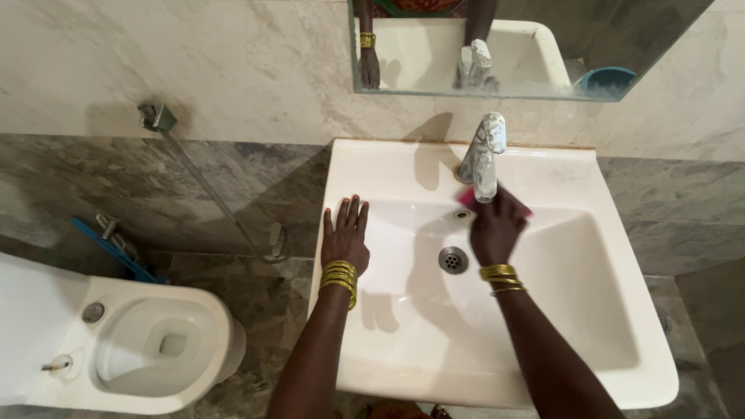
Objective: The person scrubs a white bathroom sink with a pink sponge, moving around the basin and faucet. They briefly rinse the sponge under running water and continue scrubbing the sink surfaces.
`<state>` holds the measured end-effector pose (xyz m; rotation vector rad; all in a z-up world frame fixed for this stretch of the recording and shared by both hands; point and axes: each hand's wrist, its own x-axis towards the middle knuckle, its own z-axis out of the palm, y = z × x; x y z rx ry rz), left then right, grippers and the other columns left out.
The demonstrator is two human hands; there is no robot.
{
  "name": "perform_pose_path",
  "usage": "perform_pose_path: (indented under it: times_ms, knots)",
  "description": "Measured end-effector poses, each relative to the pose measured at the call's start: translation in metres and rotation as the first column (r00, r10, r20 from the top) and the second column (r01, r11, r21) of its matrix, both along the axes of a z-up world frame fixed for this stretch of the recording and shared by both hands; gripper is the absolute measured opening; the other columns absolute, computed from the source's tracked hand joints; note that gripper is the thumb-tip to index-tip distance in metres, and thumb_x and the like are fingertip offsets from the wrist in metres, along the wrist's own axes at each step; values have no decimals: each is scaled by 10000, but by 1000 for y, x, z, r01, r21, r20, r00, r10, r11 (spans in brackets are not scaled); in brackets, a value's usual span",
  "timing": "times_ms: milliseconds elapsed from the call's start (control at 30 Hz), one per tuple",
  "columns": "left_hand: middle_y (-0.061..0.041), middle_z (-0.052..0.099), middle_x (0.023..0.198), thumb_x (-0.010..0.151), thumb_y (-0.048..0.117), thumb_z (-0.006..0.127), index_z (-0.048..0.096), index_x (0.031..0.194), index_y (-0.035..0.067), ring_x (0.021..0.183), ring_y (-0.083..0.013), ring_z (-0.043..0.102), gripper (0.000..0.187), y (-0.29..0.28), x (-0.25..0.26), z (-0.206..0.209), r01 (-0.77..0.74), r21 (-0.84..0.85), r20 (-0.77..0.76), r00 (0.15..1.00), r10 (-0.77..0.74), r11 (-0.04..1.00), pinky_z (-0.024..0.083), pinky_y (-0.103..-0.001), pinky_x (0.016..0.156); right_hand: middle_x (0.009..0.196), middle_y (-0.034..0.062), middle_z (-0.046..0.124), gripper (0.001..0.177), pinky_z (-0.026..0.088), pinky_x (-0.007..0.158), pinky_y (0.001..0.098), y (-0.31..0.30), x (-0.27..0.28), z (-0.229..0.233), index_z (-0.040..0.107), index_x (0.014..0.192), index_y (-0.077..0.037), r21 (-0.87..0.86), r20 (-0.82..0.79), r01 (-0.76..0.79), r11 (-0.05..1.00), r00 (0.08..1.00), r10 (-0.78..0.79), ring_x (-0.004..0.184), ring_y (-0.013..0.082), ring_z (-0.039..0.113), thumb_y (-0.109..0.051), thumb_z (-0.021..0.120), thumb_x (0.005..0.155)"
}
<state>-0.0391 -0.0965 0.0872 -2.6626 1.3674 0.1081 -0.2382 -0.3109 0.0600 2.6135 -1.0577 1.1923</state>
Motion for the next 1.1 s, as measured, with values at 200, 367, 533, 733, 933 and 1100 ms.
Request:
perform_pose_path:
  times_ms: [200,367,533,733,933,1100]
  knots:
    - [-35,4,1733,873,215,555,84,1646,176,1585,-218,7,906,0,-2,-4,9,-23,41,999,-8,1000,19,-521,1252,1427,89,572,671,336,1149,572,18,77,-9,619,1364,-164,126,-166,-257,958,947,276,1351,350,481,-44,632,704]
    - [-41,11,1733,893,262,558,81,1644,159,1587,-217,10,896,3,-4,3,5,8,48,999,-5,1000,25,-514,1254,1495,103,534,733,337,1130,560,21,75,9,618,1411,-136,149,-253,-399,905,869,425,1380,365,439,-10,623,688]
    - [-46,7,1732,905,272,550,71,1644,161,1584,-211,8,887,2,-6,3,-20,19,30,999,19,1000,23,-505,1257,1492,53,551,712,350,1146,529,-11,9,8,616,1385,-194,193,-305,-316,929,881,362,1439,315,440,-4,615,698]
    - [-49,38,1725,860,205,556,145,1636,163,1579,-224,24,879,-6,-3,-22,-40,-75,59,997,44,996,20,-547,1253,1508,81,553,691,346,1145,562,-83,-46,1,597,1425,-165,112,-249,-156,981,952,180,1384,323,456,-71,604,741]
    - [-115,125,1710,783,212,640,221,1596,68,1583,-266,87,926,-90,-62,-58,120,-391,-58,986,-155,913,44,-603,1226,1476,67,570,470,372,1090,546,-89,-30,-7,634,1337,-171,89,-265,-162,983,947,180,1340,309,502,-268,639,877]
    - [-88,251,1675,867,234,633,241,1621,95,1554,-278,206,862,-164,-131,-40,345,-374,3,929,-370,861,72,-545,1266,1413,44,615,367,411,1040,541,-125,-35,-6,690,1294,-211,55,-266,-101,993,957,112,1288,318,528,-347,620,961]
